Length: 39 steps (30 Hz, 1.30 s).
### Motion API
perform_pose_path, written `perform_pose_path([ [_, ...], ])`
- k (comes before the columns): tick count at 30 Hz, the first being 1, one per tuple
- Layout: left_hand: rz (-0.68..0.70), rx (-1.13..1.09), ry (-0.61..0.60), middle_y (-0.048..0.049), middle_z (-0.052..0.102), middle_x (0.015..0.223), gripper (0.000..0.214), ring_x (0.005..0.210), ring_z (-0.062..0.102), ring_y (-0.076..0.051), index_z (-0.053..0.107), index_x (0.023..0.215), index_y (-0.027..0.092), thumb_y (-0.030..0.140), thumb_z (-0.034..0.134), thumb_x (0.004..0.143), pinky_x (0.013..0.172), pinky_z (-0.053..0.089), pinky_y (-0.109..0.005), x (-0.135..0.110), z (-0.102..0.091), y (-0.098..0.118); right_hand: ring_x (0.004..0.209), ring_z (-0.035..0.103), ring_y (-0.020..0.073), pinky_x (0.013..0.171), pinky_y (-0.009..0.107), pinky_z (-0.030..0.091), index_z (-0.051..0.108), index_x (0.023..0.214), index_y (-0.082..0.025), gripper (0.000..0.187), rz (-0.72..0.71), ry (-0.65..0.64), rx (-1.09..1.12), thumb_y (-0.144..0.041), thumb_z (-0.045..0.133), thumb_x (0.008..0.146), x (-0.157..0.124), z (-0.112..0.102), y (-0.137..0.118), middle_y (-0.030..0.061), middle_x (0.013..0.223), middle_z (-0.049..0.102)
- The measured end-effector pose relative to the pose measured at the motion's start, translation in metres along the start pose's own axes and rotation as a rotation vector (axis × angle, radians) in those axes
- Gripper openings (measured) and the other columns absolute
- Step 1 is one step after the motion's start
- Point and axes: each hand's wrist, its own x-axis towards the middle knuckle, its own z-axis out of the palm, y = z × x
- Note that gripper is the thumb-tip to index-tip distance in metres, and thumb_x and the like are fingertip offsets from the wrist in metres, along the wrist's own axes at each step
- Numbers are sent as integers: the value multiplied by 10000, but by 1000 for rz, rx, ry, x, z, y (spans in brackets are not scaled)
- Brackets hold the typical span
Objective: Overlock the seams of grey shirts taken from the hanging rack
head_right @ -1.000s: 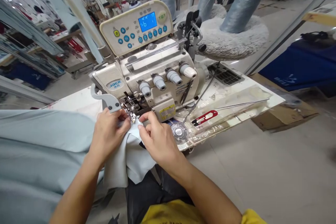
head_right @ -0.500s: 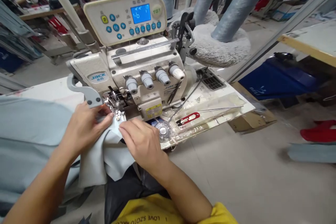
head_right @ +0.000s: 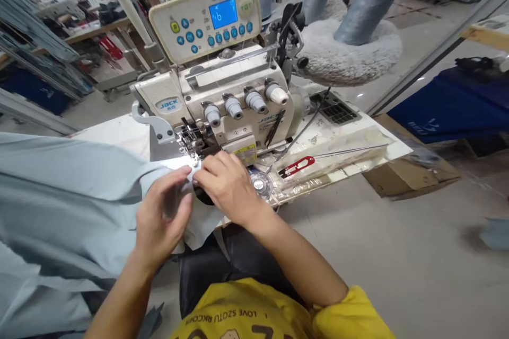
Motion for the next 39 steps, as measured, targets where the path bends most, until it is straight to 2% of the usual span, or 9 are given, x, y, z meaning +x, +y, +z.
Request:
perform_pose_path([
  [2,-54,128,16,-92,598,1105,410,1022,578,-188,452,1184,151,200,593,801,910,459,-316,-1,11,2,789,452,173,696,291,352,652,848,-149,191,-4,-39,75,-229,498,927,12,-4,4,48,809,562],
  [4,-103,279,74,-87,613,1014,338,924,599,-196,484,1118,140,234,575,806,837,472,-315,5,20,-1,787,465,170,697,284,358,649,828,-135,163,-1,-61,129,-220,532,906,25,-8,9,46,813,553],
  [6,-140,392,98,-81,616,946,207,864,603,-200,527,1028,142,171,500,824,768,470,-307,13,23,-6,770,475,163,688,276,358,640,795,-125,131,19,-64,160,-192,564,880,33,-11,12,39,805,543],
  [8,-147,413,53,-71,618,918,206,847,604,-196,564,964,149,89,433,817,726,464,-291,19,16,-11,752,482,154,680,266,357,634,784,-126,107,54,-50,198,-176,583,863,36,-11,13,29,790,537],
  [12,-32,168,-218,-46,634,1072,303,992,595,-151,579,1084,172,84,376,877,848,469,-260,21,-14,-19,769,490,153,682,260,372,635,794,-144,114,89,8,278,-198,574,874,22,-8,10,26,786,542],
  [14,65,137,-315,-55,608,1185,314,1108,557,-151,555,1169,168,129,379,911,943,446,-274,16,-25,-23,772,489,157,682,266,380,641,804,-143,115,62,42,290,-194,567,875,10,-5,8,35,781,546],
  [19,260,379,-331,-114,514,1331,369,1250,462,-237,509,1253,108,123,407,898,1043,386,-398,-3,-24,-25,723,480,156,661,275,397,656,839,-131,112,-23,142,223,-134,548,868,-16,7,5,45,725,550],
  [26,265,454,-346,-103,488,1360,394,1270,439,-237,509,1262,100,117,397,884,1043,379,-419,-4,-21,-23,725,502,153,677,294,413,668,869,-143,116,-41,171,118,-140,552,872,-20,9,6,47,735,587],
  [39,233,425,-386,-127,479,1358,431,1284,410,-253,493,1277,60,102,368,867,1053,375,-436,15,-21,-37,740,469,165,691,294,375,640,771,-137,191,22,35,-61,-188,513,904,10,0,9,51,745,571],
])
